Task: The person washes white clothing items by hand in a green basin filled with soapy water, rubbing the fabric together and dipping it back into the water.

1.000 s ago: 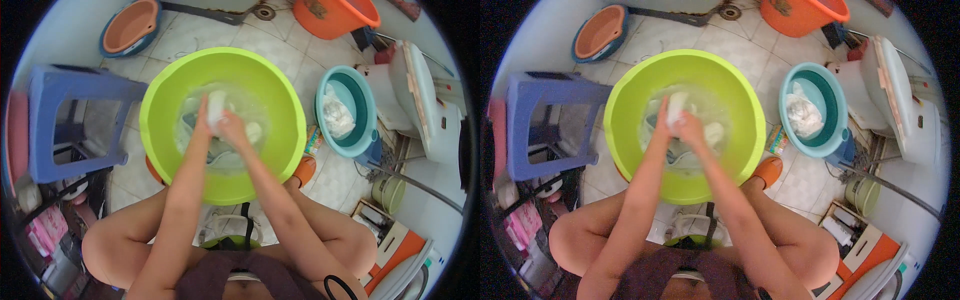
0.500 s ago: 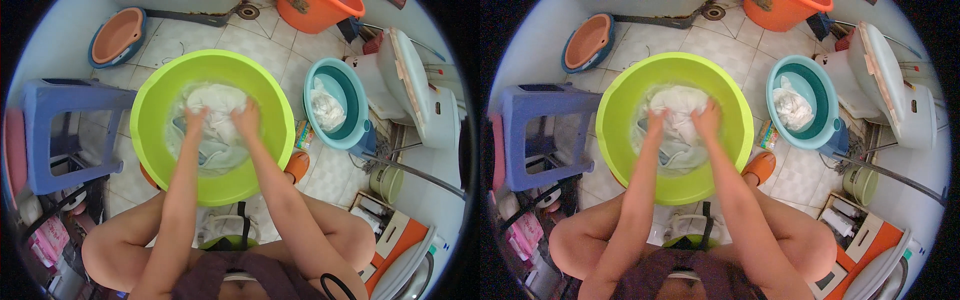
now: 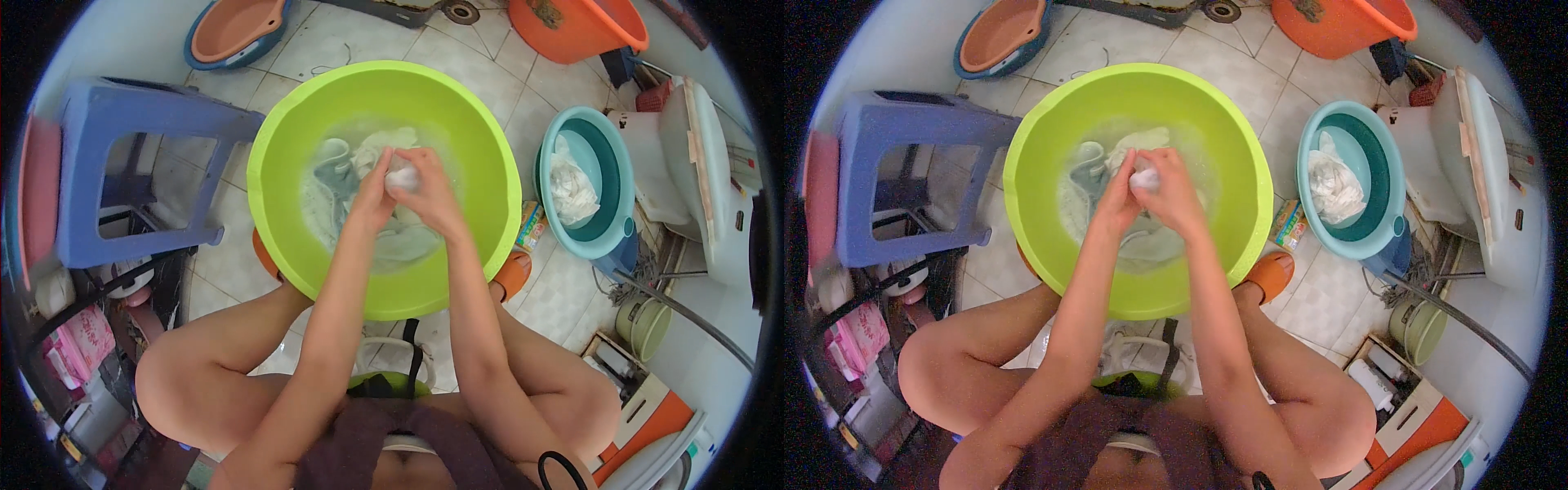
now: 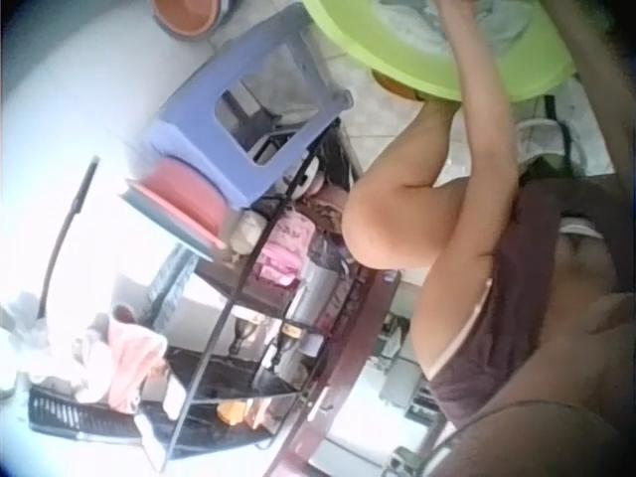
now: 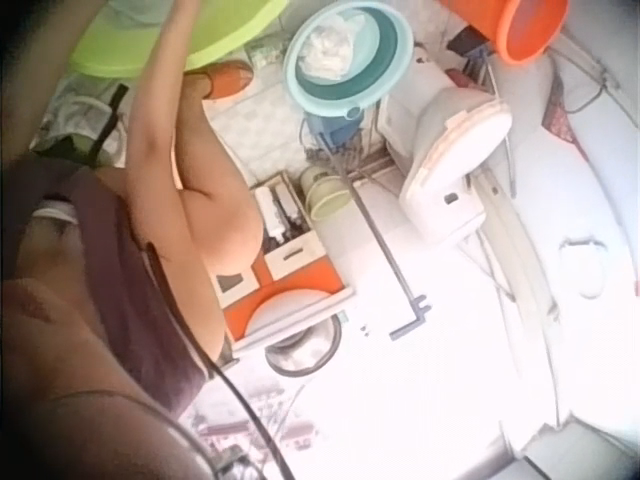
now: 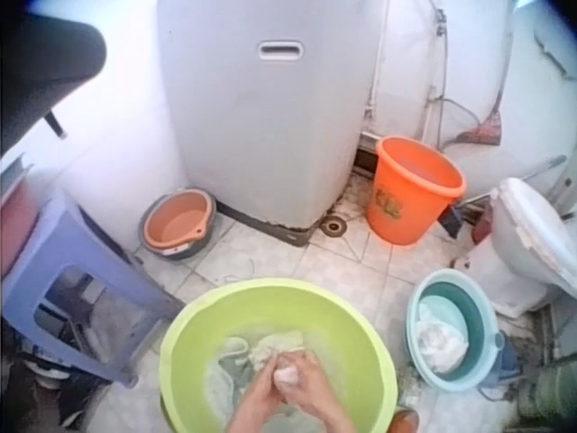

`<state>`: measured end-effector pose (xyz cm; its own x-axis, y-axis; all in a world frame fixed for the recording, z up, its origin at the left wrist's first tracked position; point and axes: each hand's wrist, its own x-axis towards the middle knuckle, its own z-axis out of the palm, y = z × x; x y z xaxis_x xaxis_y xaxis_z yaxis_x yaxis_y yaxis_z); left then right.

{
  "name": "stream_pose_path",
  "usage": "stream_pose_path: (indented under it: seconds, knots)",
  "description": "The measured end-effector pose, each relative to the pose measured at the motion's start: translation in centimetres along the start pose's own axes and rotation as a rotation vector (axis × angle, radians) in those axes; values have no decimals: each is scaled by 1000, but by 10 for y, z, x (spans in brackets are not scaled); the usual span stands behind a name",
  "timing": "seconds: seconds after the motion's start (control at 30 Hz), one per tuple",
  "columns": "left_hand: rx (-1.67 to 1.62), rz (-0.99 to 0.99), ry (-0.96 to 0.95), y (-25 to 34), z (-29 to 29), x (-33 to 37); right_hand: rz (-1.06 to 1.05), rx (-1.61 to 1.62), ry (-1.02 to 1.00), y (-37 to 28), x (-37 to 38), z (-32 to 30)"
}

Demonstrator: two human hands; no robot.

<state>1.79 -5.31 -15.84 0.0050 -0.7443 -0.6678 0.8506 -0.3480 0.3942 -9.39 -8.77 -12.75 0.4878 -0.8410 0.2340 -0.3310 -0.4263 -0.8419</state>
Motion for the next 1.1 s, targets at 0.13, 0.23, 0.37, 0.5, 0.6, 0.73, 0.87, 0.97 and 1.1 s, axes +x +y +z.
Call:
stream_pose_path:
  seconds: [0.13, 0.23, 0.37, 0.5, 0.6, 0.73, 0.87, 0.97, 1.1]
  knots:
    - [-237, 138, -70, 6, -15, 4, 463, 458, 184, -2, -7, -18]
    - [-609, 127, -402, 7, -11, -7, 689, 334, -52, 4, -9, -27]
    - [-496, 168, -361, 16, 1, -15, 754, 86, -219, -11, -2, -26]
    - [-421, 208, -375, 17, 5, -21, 170, -148, 149, -27, 5, -22]
    - [-354, 244, -385, 16, 8, -24, 278, 136, 53, -36, 9, -19]
    - [-233, 358, -336, 17, 16, -32, 210, 201, -172, -33, 5, -22]
    - [-232, 360, -396, 24, 8, -31, 278, 122, -482, -28, 2, -28]
    - [-211, 402, -404, 25, 19, -37, 343, 61, -224, -35, 6, -22]
    - [-317, 298, -402, 17, 18, -49, 201, 186, 170, -51, 16, -9]
